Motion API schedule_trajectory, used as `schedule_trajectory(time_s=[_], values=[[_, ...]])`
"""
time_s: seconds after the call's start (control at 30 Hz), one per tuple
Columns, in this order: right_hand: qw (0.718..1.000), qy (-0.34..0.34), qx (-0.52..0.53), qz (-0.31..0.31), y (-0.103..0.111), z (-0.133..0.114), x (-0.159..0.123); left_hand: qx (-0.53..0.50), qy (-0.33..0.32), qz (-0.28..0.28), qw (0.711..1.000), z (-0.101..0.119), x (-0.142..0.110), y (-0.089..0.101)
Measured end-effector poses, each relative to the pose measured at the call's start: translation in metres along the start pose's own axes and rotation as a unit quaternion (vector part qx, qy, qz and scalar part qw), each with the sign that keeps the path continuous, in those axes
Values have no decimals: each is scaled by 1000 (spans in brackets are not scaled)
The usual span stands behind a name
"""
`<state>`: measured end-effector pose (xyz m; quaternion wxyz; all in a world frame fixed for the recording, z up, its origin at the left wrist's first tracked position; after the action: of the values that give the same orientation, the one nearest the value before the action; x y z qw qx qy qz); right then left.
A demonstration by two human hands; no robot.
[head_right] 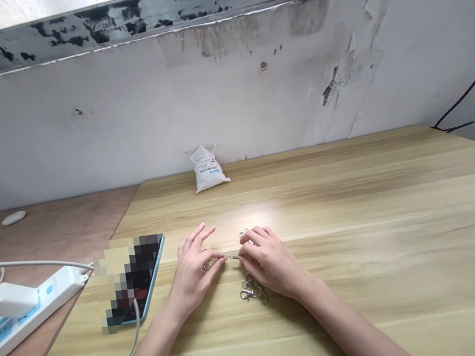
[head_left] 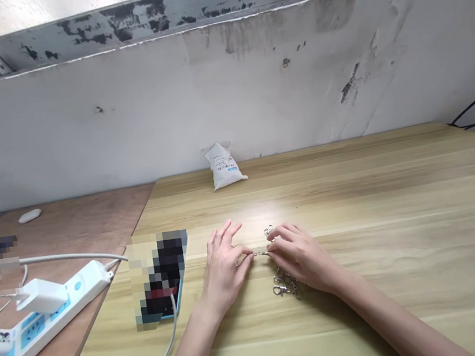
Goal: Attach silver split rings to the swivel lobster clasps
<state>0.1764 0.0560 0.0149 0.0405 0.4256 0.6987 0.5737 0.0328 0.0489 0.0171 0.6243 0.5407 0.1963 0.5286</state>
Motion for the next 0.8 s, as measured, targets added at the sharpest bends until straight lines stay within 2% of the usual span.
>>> schedule_trajectory(time_s=[0.4, 0.8], values=[[1000, 1, -17, 20, 2, 0, -1, 3, -28, 20, 999, 10, 1, 6], [1000, 0, -16, 14, 0, -1, -1, 10, -34, 5, 999, 10, 0, 1]])
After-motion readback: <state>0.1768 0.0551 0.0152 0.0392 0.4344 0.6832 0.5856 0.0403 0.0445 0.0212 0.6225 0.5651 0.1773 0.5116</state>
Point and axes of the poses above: each hand's wrist, its own x-axis towards the middle knuckle, its own y-axis out of the back of the hand, z = x × y, the point moved 8 cm from there along x, towards the middle knuckle, and after that the axes turned 4 degrees about -z, right-handed, at the moved point
